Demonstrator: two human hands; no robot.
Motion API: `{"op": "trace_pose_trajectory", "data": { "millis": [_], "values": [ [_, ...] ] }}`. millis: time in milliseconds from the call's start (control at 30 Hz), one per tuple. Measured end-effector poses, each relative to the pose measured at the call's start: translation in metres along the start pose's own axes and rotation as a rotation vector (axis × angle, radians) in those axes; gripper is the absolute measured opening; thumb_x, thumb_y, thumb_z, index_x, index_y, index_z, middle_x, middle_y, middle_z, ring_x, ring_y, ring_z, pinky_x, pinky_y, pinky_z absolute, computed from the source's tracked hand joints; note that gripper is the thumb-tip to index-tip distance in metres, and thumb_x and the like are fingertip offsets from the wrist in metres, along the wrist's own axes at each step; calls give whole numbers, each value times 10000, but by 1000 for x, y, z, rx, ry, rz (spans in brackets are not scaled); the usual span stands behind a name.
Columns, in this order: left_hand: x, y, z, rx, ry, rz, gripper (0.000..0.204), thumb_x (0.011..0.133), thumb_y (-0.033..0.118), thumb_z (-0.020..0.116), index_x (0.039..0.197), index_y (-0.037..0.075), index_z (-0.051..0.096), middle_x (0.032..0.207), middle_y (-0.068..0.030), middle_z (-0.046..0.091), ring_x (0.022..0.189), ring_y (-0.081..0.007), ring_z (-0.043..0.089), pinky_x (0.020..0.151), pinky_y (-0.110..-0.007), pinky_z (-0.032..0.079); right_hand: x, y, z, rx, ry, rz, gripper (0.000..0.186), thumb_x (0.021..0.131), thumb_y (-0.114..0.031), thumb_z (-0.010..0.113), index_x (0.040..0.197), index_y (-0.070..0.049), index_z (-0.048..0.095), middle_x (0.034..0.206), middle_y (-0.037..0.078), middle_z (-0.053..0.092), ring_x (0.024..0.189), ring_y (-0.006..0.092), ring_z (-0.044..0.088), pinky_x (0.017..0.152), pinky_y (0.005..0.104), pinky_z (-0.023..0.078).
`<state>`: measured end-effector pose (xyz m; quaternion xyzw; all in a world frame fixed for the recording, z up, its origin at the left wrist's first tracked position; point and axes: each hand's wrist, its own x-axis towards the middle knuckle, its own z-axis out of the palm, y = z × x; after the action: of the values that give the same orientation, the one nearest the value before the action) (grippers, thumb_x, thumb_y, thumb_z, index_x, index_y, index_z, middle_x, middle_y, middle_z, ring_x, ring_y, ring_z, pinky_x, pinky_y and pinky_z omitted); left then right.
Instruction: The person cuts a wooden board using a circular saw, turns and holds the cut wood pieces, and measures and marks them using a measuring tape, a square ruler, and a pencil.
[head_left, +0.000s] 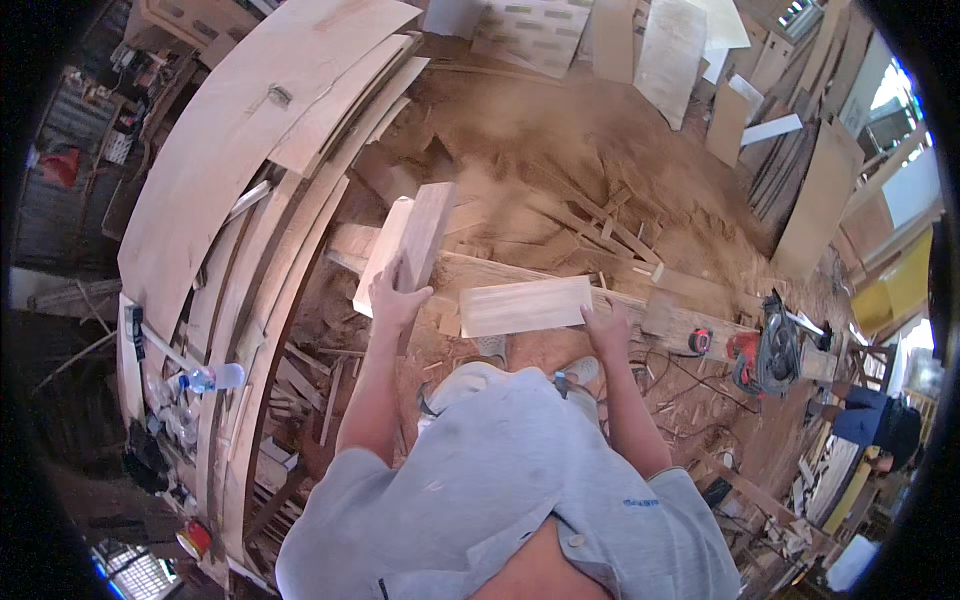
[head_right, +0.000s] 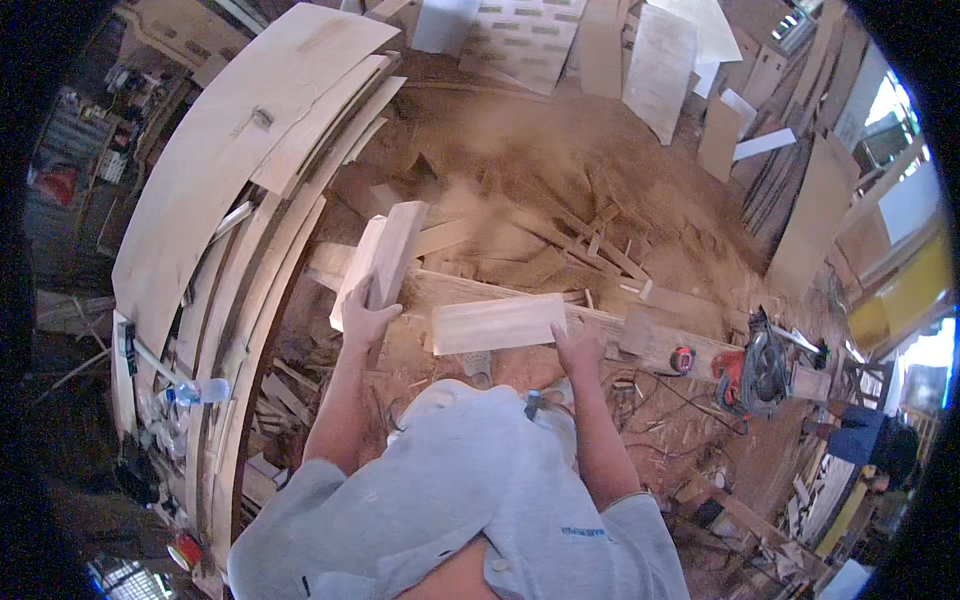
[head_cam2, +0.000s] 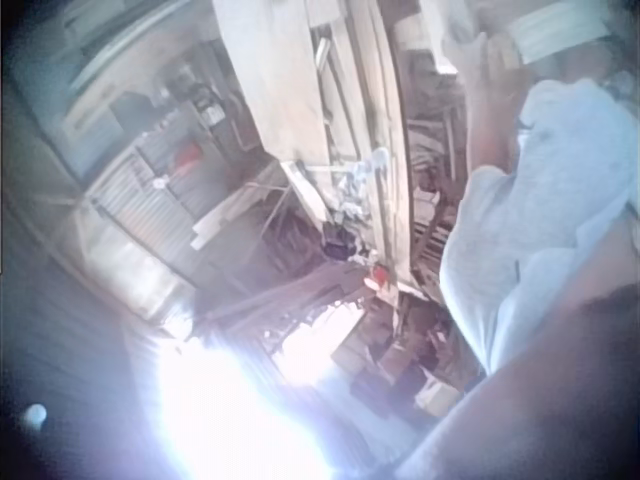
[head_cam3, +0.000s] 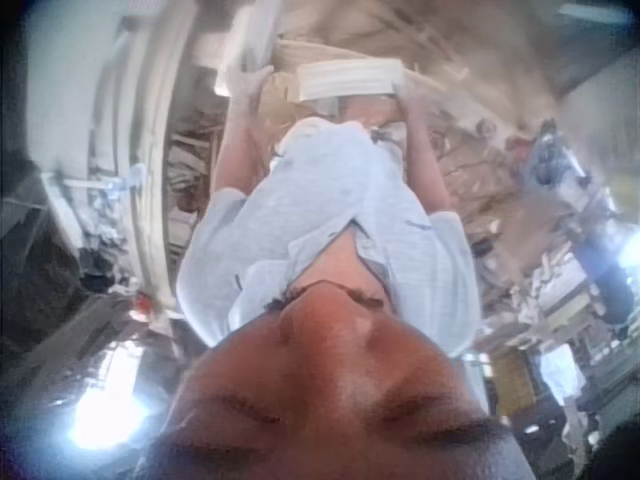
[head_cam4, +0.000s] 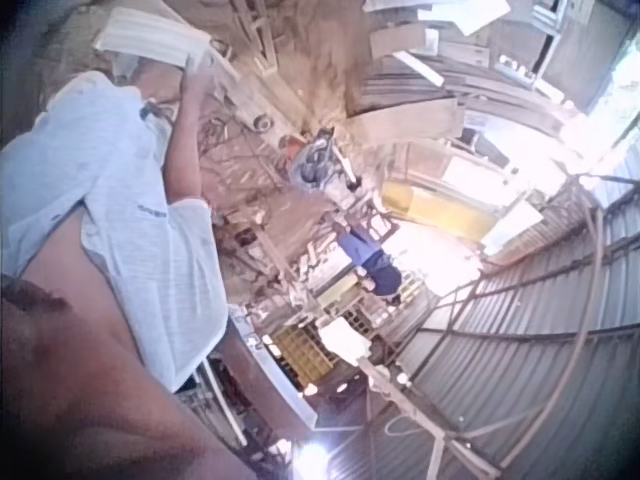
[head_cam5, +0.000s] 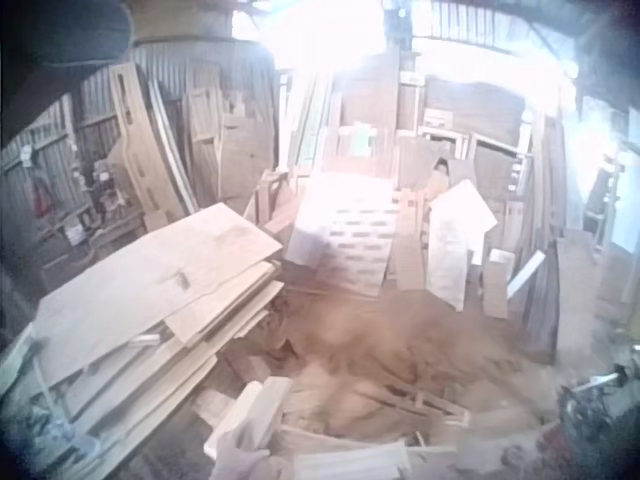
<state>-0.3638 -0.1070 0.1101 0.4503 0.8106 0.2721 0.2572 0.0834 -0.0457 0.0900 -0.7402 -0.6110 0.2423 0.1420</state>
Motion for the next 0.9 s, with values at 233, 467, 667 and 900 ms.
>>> {"op": "trace_pose_trajectory", "data": {
  "millis": [233,467,667,900],
  "values": [
    [-26,58,0,-1277,-707,-203,724,826,224,716,1495,-12,571,1367,-160,672,1240,-265,654,1081,-415,524,-12,-83,-53,548,-291,-209,606,974,-393,795,1389,22,647,1357,226,698,1281,324,662,1109,432,500],
    [-38,176,43,-1360,-872,-127,537,955,164,692,1453,6,570,1386,-134,668,1279,-253,651,1097,-420,524,-50,-98,-75,1047,-616,-145,476,1071,-213,708,1457,37,583,1335,119,698,1231,177,641,1100,354,504],
    [-61,234,63,-1400,-875,-89,522,1039,249,725,1488,51,547,1403,-108,660,1252,-222,668,1056,-410,558,-55,-62,-126,1109,-501,-131,501,1057,-214,731,1479,16,588,1328,102,723,1232,168,670,1085,348,518],
    [-90,311,56,-1423,-751,-62,566,1057,285,647,1522,2,493,1403,-162,648,1299,-270,649,1085,-449,552,-64,-18,-178,1218,-473,-125,583,980,-132,797,1492,42,579,1311,128,742,1202,190,700,1066,354,538]
  ]
}}
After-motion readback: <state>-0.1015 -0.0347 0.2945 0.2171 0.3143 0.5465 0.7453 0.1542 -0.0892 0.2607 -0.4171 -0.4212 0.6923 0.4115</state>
